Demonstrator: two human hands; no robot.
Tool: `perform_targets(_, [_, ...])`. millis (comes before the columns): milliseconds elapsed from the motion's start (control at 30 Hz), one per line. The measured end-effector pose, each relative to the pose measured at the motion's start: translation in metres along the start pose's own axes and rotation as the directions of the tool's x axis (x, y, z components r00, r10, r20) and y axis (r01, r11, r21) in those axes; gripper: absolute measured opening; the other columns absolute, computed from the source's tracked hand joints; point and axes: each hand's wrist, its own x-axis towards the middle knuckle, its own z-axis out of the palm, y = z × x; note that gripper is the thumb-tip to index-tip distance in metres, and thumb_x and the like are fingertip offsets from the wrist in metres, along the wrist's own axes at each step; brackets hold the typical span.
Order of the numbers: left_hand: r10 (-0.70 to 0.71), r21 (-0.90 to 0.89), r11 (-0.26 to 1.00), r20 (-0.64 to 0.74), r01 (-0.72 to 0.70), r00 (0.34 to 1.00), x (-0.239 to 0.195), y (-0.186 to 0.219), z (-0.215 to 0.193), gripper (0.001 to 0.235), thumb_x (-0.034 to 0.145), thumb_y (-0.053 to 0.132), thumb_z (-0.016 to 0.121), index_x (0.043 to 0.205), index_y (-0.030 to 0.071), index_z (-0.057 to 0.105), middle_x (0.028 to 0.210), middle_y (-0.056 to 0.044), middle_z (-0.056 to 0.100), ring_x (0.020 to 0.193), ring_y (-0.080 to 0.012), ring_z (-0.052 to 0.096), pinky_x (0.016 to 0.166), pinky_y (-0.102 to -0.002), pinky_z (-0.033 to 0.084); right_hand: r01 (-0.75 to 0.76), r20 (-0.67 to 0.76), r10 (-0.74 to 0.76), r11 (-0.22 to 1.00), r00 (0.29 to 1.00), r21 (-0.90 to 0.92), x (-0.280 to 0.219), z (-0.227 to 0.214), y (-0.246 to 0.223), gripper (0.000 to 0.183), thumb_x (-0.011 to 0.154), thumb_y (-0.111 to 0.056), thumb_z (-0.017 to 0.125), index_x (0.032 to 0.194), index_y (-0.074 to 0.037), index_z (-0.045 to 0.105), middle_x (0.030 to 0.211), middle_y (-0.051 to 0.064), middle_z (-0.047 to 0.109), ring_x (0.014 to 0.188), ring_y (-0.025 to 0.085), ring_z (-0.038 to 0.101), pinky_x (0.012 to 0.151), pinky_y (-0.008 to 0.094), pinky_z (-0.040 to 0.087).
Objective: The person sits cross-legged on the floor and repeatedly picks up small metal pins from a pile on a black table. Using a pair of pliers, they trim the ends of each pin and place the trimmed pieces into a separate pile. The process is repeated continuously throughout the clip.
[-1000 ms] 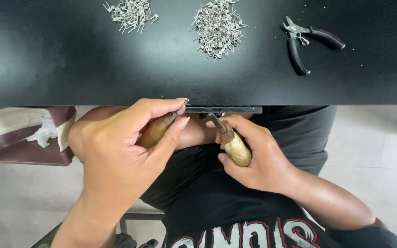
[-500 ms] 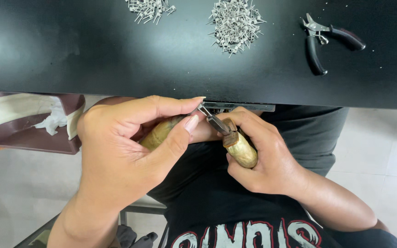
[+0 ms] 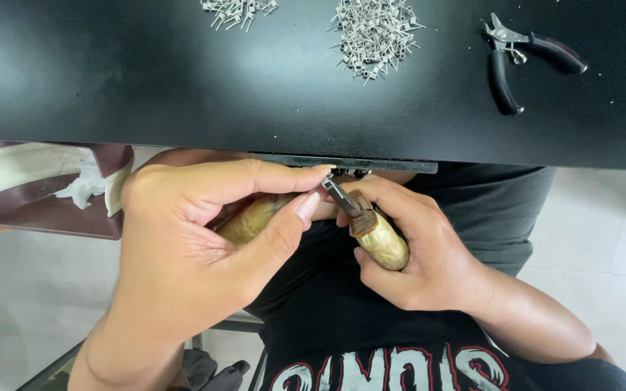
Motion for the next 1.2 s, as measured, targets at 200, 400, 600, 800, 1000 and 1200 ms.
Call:
perform_targets(200, [-0.016, -0.011, 1.000, -0.001, 0.016, 1.000, -0.001, -0.001, 0.000, 0.011, 0.092, 0.003, 0.072, 0.102, 0.001, 0.078, 0.055, 0.004, 0.042, 0.052, -0.0075, 0.032, 0.051, -0.020, 0.035, 0.048, 0.016, -0.048, 0.999, 0.999, 0.004, -0.003, 0.000, 0.004, 0.047, 0.073, 0.000, 0.056, 0.120, -0.001, 0.056, 0.106, 0.010, 0.065, 0.095, 0.024, 0.066, 0.092, 0.036, 0.054])
perform_targets(400, [-0.053, -0.021, 0.998, -0.007, 0.053, 0.999, 0.000, 0.004, 0.000, 0.016, 0.094, 0.009, 0.068, 0.101, -0.001, 0.078, 0.060, 0.000, 0.060, 0.052, -0.0058, 0.038, 0.047, -0.019, 0.033, -0.043, 0.035, 0.042, 0.998, 0.999, 0.040, -0.008, 0.001, 0.001, 0.042, 0.069, 0.002, 0.062, 0.111, -0.004, 0.059, 0.090, 0.003, 0.065, 0.075, 0.017, 0.063, 0.071, 0.029, 0.054])
perform_targets(600, [0.083, 0.110, 0.991, -0.036, -0.079, 0.996, 0.002, 0.007, 0.000, 0.010, 0.093, 0.006, 0.070, 0.089, -0.001, 0.075, 0.071, -0.005, 0.074, 0.051, -0.0084, 0.051, 0.053, -0.020, 0.045, -0.124, 0.133, 0.107, 0.983, 0.985, 0.132, -0.010, -0.001, -0.005, 0.052, 0.071, 0.000, 0.060, 0.123, -0.005, 0.062, 0.088, 0.001, 0.064, 0.066, 0.011, 0.062, 0.065, 0.024, 0.057])
perform_targets(800, [0.159, 0.194, 0.969, -0.011, -0.154, 0.987, 0.002, 0.003, -0.002, 0.015, 0.097, 0.010, 0.066, 0.087, 0.001, 0.074, 0.060, 0.001, 0.063, 0.050, -0.0110, 0.046, 0.056, -0.025, 0.044, -0.144, 0.168, 0.116, 0.976, 0.979, 0.164, -0.010, 0.000, -0.006, 0.051, 0.073, -0.003, 0.061, 0.123, -0.006, 0.061, 0.089, 0.001, 0.065, 0.067, 0.012, 0.062, 0.066, 0.024, 0.056])
perform_targets(1000, [0.173, 0.163, 0.971, 0.012, -0.172, 0.985, 0.003, 0.002, -0.003, 0.014, 0.096, 0.008, 0.066, 0.087, 0.000, 0.073, 0.059, -0.001, 0.061, 0.050, -0.0125, 0.047, 0.055, -0.025, 0.044, -0.157, 0.190, 0.121, 0.970, 0.974, 0.185, -0.009, 0.000, -0.007, 0.048, 0.074, -0.005, 0.060, 0.122, -0.005, 0.062, 0.088, 0.000, 0.064, 0.066, 0.012, 0.062, 0.065, 0.025, 0.056])
perform_targets(1200, [0.237, 0.199, 0.951, 0.018, -0.236, 0.971, 0.003, 0.001, -0.004, 0.015, 0.096, 0.008, 0.064, 0.085, 0.001, 0.070, 0.075, -0.005, 0.075, 0.058, -0.0139, 0.064, 0.064, -0.029, 0.051, -0.153, 0.197, 0.116, 0.971, 0.973, 0.184, -0.010, 0.001, -0.007, 0.046, 0.074, -0.006, 0.060, 0.120, -0.006, 0.062, 0.088, 0.000, 0.065, 0.067, 0.012, 0.062, 0.065, 0.024, 0.055])
